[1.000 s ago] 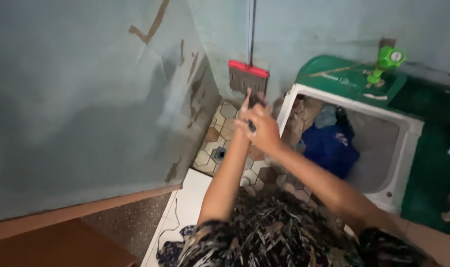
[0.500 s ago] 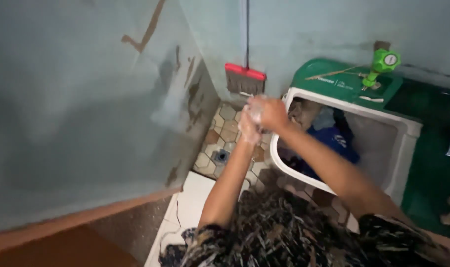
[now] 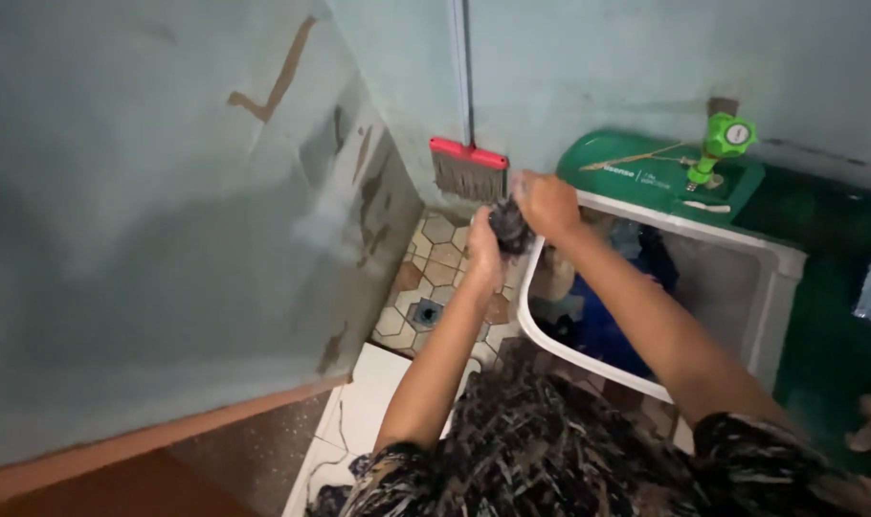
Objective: Washing clothes by hand using detergent in a small washing tub.
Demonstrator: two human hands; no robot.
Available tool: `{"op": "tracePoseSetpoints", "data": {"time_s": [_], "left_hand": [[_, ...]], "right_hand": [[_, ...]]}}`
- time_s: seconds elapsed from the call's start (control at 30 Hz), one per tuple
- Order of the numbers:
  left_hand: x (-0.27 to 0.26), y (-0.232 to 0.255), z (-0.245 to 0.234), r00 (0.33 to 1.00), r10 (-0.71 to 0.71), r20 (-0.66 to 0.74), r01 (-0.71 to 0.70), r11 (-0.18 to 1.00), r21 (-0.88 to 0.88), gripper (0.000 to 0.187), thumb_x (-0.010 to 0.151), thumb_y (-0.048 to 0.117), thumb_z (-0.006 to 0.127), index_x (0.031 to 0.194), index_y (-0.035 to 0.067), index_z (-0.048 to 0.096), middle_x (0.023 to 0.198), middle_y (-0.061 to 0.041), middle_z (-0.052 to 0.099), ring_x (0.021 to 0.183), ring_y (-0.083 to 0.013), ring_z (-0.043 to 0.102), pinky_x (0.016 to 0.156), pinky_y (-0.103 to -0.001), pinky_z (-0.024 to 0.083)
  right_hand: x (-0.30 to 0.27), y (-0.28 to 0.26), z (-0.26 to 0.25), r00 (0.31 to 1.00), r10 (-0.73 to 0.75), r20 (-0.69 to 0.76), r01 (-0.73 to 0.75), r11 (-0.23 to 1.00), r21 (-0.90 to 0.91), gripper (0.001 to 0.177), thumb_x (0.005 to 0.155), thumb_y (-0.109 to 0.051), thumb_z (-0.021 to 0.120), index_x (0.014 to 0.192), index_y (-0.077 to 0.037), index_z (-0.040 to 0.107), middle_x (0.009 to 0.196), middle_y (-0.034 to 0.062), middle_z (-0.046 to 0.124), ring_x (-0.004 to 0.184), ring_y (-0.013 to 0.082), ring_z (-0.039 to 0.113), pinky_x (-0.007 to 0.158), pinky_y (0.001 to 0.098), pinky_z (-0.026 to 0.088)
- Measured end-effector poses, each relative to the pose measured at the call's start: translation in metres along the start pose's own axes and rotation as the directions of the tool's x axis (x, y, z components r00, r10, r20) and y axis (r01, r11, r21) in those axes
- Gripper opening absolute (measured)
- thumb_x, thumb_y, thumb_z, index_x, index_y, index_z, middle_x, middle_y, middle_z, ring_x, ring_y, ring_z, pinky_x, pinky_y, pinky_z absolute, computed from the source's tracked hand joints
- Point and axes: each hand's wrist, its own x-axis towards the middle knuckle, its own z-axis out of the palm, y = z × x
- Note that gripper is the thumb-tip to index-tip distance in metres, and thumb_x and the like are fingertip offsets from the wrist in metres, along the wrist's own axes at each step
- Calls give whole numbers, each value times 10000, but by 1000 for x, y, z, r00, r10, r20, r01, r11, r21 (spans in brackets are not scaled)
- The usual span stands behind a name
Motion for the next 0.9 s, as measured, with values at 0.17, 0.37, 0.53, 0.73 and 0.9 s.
{"op": "tracePoseSetpoints", "data": {"time_s": [0.17, 0.37, 0.53, 0.73, 0.9], "left_hand": [[-70, 64, 33, 958, -246, 146, 240, 969, 63, 673, 916, 703, 439, 1160, 99, 611, 1080, -24, 741, 920, -202, 725, 798, -459, 587], [-9, 10, -10, 943, -229, 241, 246, 968, -46, 559, 977, 648, 501, 1096, 115, 624, 984, -36, 715, 755, -173, 690, 620, -376, 514], [4, -26, -30, 986, 2, 165, 30, 980, -196, 343, 993, 487, 573, 951, 152, 634, 874, -9, 669, 729, -150, 649, 666, -338, 521], [-18, 1, 13, 995, 16, 97, 8, 970, -242, 293, 972, 411, 610, 1005, 137, 706, 946, -25, 732, 854, -166, 701, 801, -337, 565], [-34, -2, 11, 977, 46, 208, 3, 974, -228, 472, 920, 529, 572, 1137, 124, 681, 1089, -65, 731, 970, -198, 716, 863, -361, 578]], "right_hand": [[14, -6, -17, 990, 143, -9, -134, 947, 293, 354, 1054, -394, 664, 967, -51, 659, 896, 228, 668, 884, 446, 640, 754, 527, 507], [-81, -105, -21, 952, -236, -194, 297, 866, 402, 218, 848, -215, 783, 974, -64, 689, 1037, 186, 623, 978, 395, 630, 828, 467, 512], [-56, -34, 22, 893, -440, -91, 449, 866, 220, 268, 850, -289, 743, 1037, -97, 728, 1096, 137, 694, 942, 352, 685, 773, 467, 557], [-58, -64, -2, 976, -34, -215, 82, 972, 220, 262, 990, -349, 648, 1058, -111, 734, 1085, 132, 716, 939, 368, 690, 772, 485, 560], [-59, -51, 2, 973, -224, -53, 229, 967, 110, 276, 925, -350, 648, 845, -88, 683, 880, 170, 685, 775, 385, 684, 668, 504, 545]]}}
